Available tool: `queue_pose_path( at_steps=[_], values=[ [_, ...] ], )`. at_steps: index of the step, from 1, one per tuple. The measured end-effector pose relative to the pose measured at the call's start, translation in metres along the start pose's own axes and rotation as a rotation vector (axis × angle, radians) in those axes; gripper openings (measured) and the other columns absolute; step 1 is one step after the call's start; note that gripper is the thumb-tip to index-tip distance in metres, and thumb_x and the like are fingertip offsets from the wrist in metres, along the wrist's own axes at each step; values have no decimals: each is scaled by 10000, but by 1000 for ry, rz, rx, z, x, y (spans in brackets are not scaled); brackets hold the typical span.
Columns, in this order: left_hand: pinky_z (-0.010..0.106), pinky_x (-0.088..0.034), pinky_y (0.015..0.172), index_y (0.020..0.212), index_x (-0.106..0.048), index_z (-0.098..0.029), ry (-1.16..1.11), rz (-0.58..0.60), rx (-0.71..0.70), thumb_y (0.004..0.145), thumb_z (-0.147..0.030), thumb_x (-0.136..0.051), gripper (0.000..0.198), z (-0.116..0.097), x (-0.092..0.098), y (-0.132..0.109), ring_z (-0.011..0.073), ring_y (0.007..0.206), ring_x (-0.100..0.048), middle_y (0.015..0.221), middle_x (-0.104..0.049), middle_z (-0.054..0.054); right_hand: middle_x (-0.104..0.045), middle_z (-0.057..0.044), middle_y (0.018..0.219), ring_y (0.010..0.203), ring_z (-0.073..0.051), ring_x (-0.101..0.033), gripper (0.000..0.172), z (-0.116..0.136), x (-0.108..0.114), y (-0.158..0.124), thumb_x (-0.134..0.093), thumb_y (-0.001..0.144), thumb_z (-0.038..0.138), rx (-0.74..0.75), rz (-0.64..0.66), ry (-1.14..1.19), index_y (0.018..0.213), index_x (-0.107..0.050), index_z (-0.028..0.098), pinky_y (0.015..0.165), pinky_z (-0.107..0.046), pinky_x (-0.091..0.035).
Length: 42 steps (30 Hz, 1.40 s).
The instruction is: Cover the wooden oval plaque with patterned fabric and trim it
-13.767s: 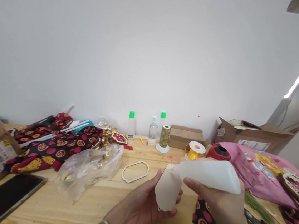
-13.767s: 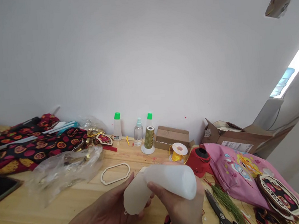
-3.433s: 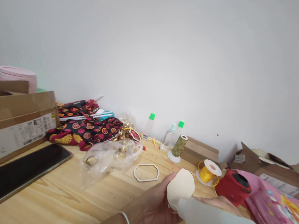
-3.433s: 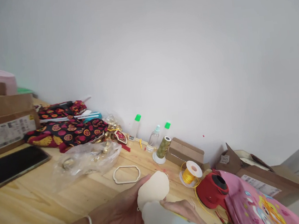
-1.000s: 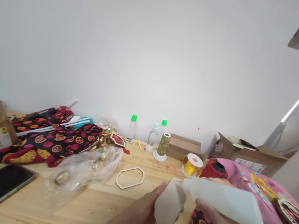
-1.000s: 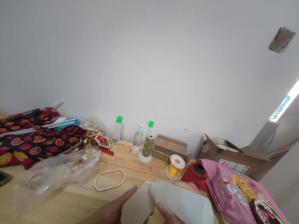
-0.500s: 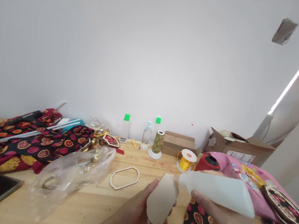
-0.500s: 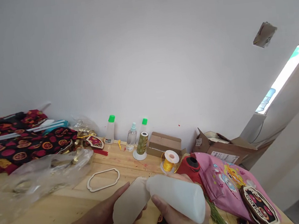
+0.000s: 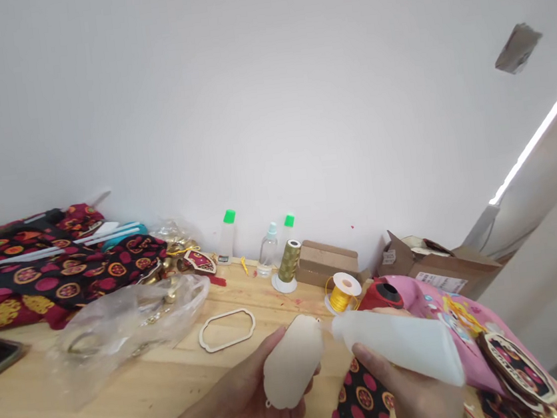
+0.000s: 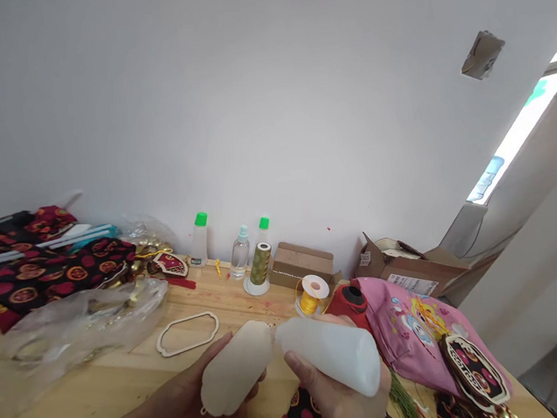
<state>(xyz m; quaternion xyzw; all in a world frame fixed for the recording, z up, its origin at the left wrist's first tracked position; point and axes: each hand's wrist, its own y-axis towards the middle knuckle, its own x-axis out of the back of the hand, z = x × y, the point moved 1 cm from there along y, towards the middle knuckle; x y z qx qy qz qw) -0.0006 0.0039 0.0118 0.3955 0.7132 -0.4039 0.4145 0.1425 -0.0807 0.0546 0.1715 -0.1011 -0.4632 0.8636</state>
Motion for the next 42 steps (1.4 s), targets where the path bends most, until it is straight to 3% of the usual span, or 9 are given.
queue_pose_path(
  at_steps=[7,15,25,31,37,39,42],
  values=[
    [231,-454,566,1001,-557,-95,-60,56,-51,761,-403,-505,394,-11,7,-1,163,685,-615,806,-658,108,-655,-36,598,662,-257,-621,381,-4,1,-2,-777,400,375,-48,71,-41,658,-596,160,580,-335,-526],
    [226,-444,567,989,-566,-78,-71,69,-37,759,-404,-507,403,-10,6,-1,162,681,-609,791,-653,111,-623,-14,562,614,-224,-601,382,-4,0,-1,-779,401,347,-69,53,-17,665,-569,170,593,-317,-515],
    [206,-442,531,948,-585,-62,-17,38,0,756,-401,-514,396,-1,3,0,153,644,-616,744,-664,108,-632,-33,571,612,-238,-591,368,-2,-4,-1,-775,423,354,44,-8,-22,676,-604,147,624,-359,-488],
    [196,-441,530,928,-589,-70,7,9,12,753,-389,-525,369,4,2,1,143,633,-620,728,-671,94,-619,-6,535,584,-213,-587,334,0,-11,-8,-766,454,313,55,98,36,719,-626,167,594,-318,-480],
    [217,-453,613,972,-565,-90,-102,121,-43,775,-403,-487,378,-2,3,6,138,677,-612,742,-662,73,-646,-14,684,547,-169,-579,431,-4,-18,-12,-785,378,291,-136,497,258,756,-611,181,490,-251,-473],
    [233,-458,634,991,-560,-92,-104,139,-77,771,-426,-480,408,-6,5,7,149,695,-614,771,-667,87,-636,1,640,562,-165,-583,427,-9,-16,-6,-780,396,339,-219,456,394,746,-595,180,523,-256,-483],
    [234,-460,610,1007,-556,-102,-98,109,-103,762,-418,-499,404,-12,8,6,162,713,-621,801,-671,103,-613,15,601,514,-133,-563,371,-14,-14,8,-699,544,458,-436,344,586,746,-576,173,499,-245,-486]
  ],
)
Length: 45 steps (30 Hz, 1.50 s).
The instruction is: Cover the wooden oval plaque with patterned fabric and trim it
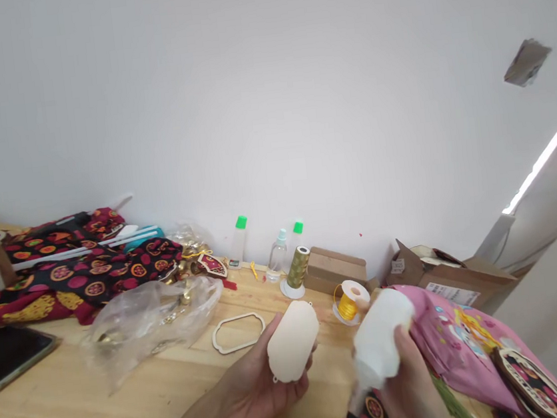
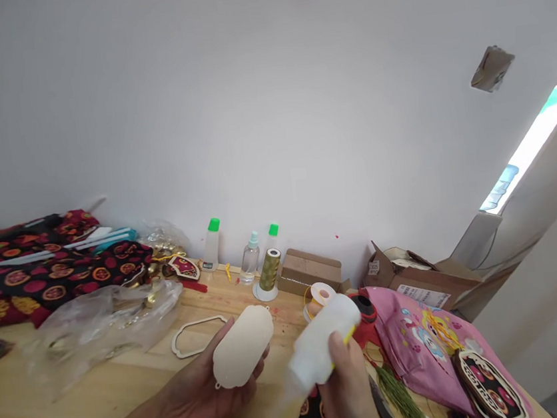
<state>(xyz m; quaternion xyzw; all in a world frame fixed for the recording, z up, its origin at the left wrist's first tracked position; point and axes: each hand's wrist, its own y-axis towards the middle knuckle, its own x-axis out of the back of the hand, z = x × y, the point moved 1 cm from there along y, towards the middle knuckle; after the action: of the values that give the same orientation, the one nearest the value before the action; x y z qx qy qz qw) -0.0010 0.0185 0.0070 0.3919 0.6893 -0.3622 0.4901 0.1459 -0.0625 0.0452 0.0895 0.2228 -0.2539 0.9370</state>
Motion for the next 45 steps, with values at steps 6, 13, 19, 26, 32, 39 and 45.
queue_pose_path(
  at_steps=[6,13,19,26,32,39,45],
  values=[
    [256,-479,610,1003,-544,-119,6,-100,-139,758,-340,-534,331,-12,-1,-5,164,699,-627,779,-668,80,-580,34,560,347,-64,-473,303,19,-8,9,-577,709,437,-316,78,3,839,-592,163,319,-144,-388],
    [238,-482,575,928,-558,-177,81,-317,-326,692,-266,-621,259,-13,-6,-10,127,639,-612,748,-648,12,-616,-32,630,388,-1,-527,361,12,-10,7,-420,822,429,-819,226,112,795,-576,104,419,-58,-407],
    [227,-475,543,874,-574,-176,95,-385,-365,700,-251,-610,193,-11,-7,-10,116,605,-604,705,-638,4,-527,-1,457,318,-16,-501,419,-1,-6,36,-343,859,421,-1053,143,10,654,-519,100,341,-38,-374],
    [244,-476,534,880,-560,-184,92,-386,-295,711,-248,-593,184,-7,-9,-10,123,568,-600,652,-617,-14,-434,44,425,268,11,-413,490,-5,-1,57,-327,854,459,-1077,139,-204,623,-515,70,289,-19,-314],
    [247,-485,547,900,-559,-175,111,-349,-233,702,-268,-602,223,-7,-4,-11,131,607,-608,718,-632,14,-472,65,447,259,4,-309,361,9,17,45,-402,815,462,-678,56,-435,778,-548,133,284,-58,-254],
    [267,-494,547,943,-550,-144,213,-442,-86,677,-247,-630,296,6,-9,-16,149,605,-603,723,-628,33,-572,18,606,528,-100,-479,75,3,45,-29,-678,527,229,8,112,-1083,572,-642,181,491,-181,-359],
    [278,-497,559,837,-606,-121,428,-546,-5,675,-259,-624,214,16,-15,-41,170,601,-606,662,-639,40,-640,-37,634,608,-177,-569,164,10,52,-33,-501,611,136,316,197,-1540,556,-646,189,558,-250,-401]
  ],
)
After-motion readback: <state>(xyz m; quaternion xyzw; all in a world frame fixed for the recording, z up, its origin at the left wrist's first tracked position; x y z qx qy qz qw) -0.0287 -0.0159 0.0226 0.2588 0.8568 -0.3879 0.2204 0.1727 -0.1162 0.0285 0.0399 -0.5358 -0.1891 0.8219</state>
